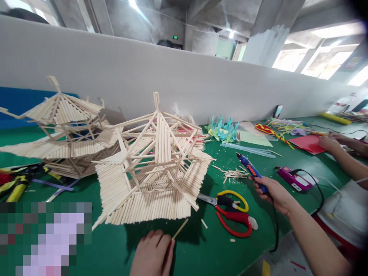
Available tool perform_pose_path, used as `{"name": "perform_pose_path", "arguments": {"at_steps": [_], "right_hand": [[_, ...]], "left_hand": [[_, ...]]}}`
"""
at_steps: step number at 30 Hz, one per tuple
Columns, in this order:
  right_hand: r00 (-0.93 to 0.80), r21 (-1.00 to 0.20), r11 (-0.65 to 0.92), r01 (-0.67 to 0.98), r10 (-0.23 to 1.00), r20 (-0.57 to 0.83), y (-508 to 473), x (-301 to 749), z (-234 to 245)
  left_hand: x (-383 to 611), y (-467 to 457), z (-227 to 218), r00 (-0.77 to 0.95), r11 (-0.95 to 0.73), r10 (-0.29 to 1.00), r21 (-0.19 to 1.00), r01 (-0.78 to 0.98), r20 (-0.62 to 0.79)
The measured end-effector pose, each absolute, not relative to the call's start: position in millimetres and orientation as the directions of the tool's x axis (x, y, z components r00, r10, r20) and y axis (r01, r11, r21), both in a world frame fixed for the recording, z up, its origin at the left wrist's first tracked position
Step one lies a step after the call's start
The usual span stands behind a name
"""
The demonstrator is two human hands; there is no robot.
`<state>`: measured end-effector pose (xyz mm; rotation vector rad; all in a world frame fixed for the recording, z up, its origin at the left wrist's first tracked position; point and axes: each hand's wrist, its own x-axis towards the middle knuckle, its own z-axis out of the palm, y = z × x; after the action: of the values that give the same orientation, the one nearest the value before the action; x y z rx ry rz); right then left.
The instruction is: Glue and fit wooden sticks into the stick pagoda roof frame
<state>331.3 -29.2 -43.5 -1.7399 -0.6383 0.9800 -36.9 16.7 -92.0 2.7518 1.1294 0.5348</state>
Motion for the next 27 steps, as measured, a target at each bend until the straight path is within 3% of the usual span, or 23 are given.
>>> {"name": "perform_pose_path", "arguments": {"at_steps": [5,11,15,20,24,27], "right_hand": [[0.484,-0.929,-0.365,-0.069,0.802,-0.351,-35.2,332.9,-40.0],[0.655,-0.878,-0.448,0.168,0.717,-0.240,-31.3,350.7,-54.2],[0.794,-0.692,-0.625,0.362,0.595,-0.123,-18.6,379.1,-77.4],[0.822,-0.460,-0.729,0.506,0.569,0.002,-5.4,393.5,-92.2],[0.758,-0.342,-0.680,0.649,0.617,0.211,-2.5,376.4,-87.6],[0.574,-0.261,-0.513,0.817,0.765,0.293,4.2,356.8,-86.0]], "left_hand": [[-38.3,21.9,-105.7,0.655,-0.721,0.678,0.124,0.682,0.334],[-32.6,20.5,-103.5,0.641,-0.726,0.620,0.020,0.688,0.452],[-31.3,19.6,-100.8,0.643,-0.728,0.590,-0.023,0.686,0.489],[-33.5,18.0,-102.0,0.658,-0.730,0.592,-0.036,0.682,0.464],[-35.0,17.3,-103.9,0.664,-0.731,0.599,-0.033,0.682,0.448],[-36.1,18.1,-106.3,0.668,-0.734,0.598,-0.033,0.679,0.443]]}}
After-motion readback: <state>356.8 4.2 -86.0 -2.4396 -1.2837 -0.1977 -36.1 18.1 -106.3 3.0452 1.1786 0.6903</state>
